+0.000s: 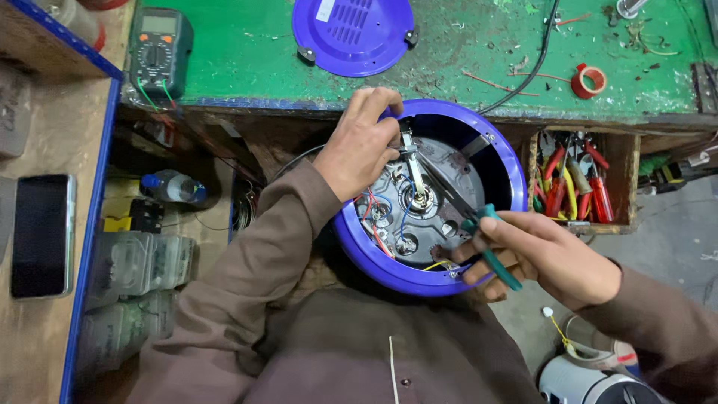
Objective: The person works on the internal wiring of a blue circular electronic device, likely a fan motor housing. They use pliers and a screwdriver to adjust and secure wires and components inside the casing. The person also handles a small black component, possibly a switch or connector, preparing it for installation.
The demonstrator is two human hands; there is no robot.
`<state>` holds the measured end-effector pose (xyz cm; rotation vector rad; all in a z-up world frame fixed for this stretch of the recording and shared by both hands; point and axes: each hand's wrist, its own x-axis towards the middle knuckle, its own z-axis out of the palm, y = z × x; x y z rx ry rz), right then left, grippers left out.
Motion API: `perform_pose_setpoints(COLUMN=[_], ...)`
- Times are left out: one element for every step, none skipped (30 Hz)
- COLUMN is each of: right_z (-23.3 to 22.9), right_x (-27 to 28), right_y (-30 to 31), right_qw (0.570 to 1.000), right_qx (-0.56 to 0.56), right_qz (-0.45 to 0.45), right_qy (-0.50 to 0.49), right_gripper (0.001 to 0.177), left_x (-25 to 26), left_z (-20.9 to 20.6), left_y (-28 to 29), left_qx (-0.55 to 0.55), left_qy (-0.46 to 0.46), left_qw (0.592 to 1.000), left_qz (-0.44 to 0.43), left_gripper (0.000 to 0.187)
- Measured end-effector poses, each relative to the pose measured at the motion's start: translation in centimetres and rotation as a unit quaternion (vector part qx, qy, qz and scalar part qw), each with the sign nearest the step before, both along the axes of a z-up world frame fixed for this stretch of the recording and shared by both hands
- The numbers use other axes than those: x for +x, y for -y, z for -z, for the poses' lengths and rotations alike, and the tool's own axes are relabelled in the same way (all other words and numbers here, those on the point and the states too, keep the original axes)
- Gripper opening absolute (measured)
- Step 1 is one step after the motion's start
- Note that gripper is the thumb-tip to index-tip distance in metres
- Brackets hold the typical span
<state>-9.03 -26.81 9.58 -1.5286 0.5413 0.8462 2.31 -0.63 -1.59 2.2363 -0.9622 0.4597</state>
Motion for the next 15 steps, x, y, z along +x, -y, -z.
perform_pose_setpoints(right_z=[-0.4, -0.5, -0.6, -0.6, -0.6, -0.6, -0.5, -0.1, 0.3, 0.7, 0.8, 0.9, 1.0, 1.1, 1.2], right_x=[0.5, 0.8, 1.0, 1.3, 1.4, 1.5, 1.6, 1.3, 1.0, 0.7, 0.5, 0.3, 0.2, 0.1, 0.1], right_y=[-0.7, -1.1, -1.5, -1.9, -2.1, -2.4, -2.6, -2.6, -2.7, -2.8, -2.7, -2.6, -2.6, -2.7, -2.7], right_qw=[1.0, 0.999, 0.999, 0.998, 0.998, 0.998, 0.997, 0.997, 0.999, 0.999, 0.999, 0.999, 0.998, 0.998, 0.998], right_qx=[-0.022, -0.023, -0.031, -0.039, -0.04, -0.042, -0.043, -0.045, -0.024, -0.002, -0.003, -0.01, -0.017, -0.018, -0.02], right_qz=[-0.007, -0.005, -0.017, -0.029, -0.027, -0.027, -0.028, -0.024, -0.027, -0.03, -0.028, -0.03, -0.032, -0.032, -0.029], right_qy=[-0.021, -0.023, -0.033, -0.042, -0.044, -0.047, -0.05, -0.053, -0.004, 0.045, 0.044, 0.043, 0.042, 0.042, 0.045], right_gripper=[0.036, 0.036, 0.038, 0.041, 0.041, 0.041, 0.041, 0.041, 0.041, 0.042, 0.042, 0.041, 0.041, 0.041, 0.041], left_x=[0.0, 0.0, 0.0, 0.1, 0.1, 0.1, 0.1, 0.2, 0.2, 0.3, 0.2, 0.1, 0.0, 0.1, 0.2], left_z=[-0.1, -0.1, 0.0, 0.0, 0.1, 0.2, 0.3, 0.5, 0.7, 0.8, 0.8, 0.7, 0.6, 0.8, 0.9], left_y=[-0.1, -0.2, -0.3, -0.3, -0.3, -0.3, -0.3, -0.3, -0.3, -0.4, -0.3, -0.4, -0.4, -0.4, -0.3], left_qx=[0.0, -0.001, -0.003, -0.006, -0.007, -0.011, -0.015, -0.017, -0.012, -0.006, -0.007, -0.01, -0.012, -0.013, -0.013], left_qy=[0.003, 0.001, -0.01, -0.021, -0.023, -0.022, -0.02, -0.023, -0.037, -0.05, -0.051, -0.051, -0.051, -0.051, -0.053], left_qw=[1.0, 1.0, 1.0, 1.0, 1.0, 1.0, 1.0, 1.0, 0.999, 0.999, 0.999, 0.999, 0.999, 0.999, 0.998], left_qz=[0.005, 0.008, 0.01, 0.012, 0.015, 0.009, 0.003, 0.006, 0.0, -0.008, -0.006, -0.008, -0.011, -0.01, -0.012], left_gripper=[0.028, 0.028, 0.027, 0.026, 0.026, 0.029, 0.033, 0.033, 0.031, 0.029, 0.029, 0.029, 0.029, 0.029, 0.03])
